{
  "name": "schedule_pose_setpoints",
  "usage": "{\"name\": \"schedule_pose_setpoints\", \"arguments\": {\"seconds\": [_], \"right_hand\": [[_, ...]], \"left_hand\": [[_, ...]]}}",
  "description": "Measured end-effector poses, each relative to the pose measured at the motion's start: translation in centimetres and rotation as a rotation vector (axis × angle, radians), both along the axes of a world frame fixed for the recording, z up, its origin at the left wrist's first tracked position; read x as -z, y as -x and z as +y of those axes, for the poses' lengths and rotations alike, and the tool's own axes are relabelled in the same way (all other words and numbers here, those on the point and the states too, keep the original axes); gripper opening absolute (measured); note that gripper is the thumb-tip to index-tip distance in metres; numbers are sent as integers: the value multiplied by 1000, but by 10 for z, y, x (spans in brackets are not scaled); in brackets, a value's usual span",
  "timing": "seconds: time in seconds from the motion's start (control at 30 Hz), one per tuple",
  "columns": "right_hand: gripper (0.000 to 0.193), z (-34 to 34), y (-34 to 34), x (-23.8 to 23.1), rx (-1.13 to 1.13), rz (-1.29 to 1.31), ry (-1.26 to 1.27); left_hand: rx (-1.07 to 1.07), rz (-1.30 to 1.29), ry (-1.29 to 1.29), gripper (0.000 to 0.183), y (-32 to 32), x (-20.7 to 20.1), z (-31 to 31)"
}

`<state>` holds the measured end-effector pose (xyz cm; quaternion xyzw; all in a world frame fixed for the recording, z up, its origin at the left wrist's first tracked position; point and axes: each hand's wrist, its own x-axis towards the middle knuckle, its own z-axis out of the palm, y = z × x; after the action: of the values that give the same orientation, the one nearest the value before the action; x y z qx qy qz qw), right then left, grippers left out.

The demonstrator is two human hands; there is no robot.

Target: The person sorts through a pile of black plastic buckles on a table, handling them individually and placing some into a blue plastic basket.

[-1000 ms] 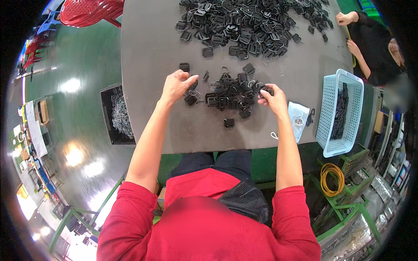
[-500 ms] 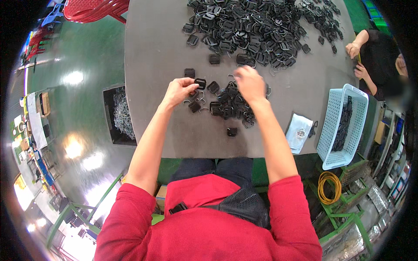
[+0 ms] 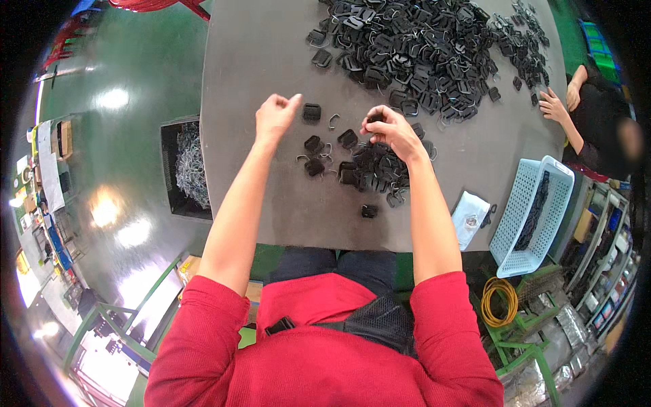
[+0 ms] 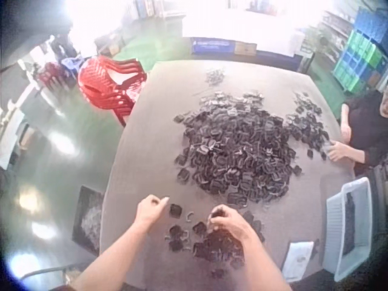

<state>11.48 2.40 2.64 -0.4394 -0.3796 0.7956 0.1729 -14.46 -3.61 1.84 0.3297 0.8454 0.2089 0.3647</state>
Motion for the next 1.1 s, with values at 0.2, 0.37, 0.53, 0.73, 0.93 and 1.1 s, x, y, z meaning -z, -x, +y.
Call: {"name": "schedule_pose_setpoints", "arguments": {"seconds": [0.2,0.37,0.53,0.73,0.93,1.1], "right_hand": [[50,-37,49,-18,-326,-1096,-599],[40,-46,36,19,-433,-802,-661],[22,-41,25,-27,-102,44,169],[29,-65,104,20,-555,-831,-1023],[33,-67,109,12,-646,-863,-1109],[39,-67,93,9,-722,-803,-1084]], "left_hand": [[347,396,-178,44,-39,23,2],[266,-424,-134,29,-12,-5,-11],[-102,-1245,-131,10,30,-40,-74],[31,-293,58,25,-30,-8,-100],[340,195,-132,30,-70,5,-119],[221,-570,-96,31,-41,-6,-126]]}}
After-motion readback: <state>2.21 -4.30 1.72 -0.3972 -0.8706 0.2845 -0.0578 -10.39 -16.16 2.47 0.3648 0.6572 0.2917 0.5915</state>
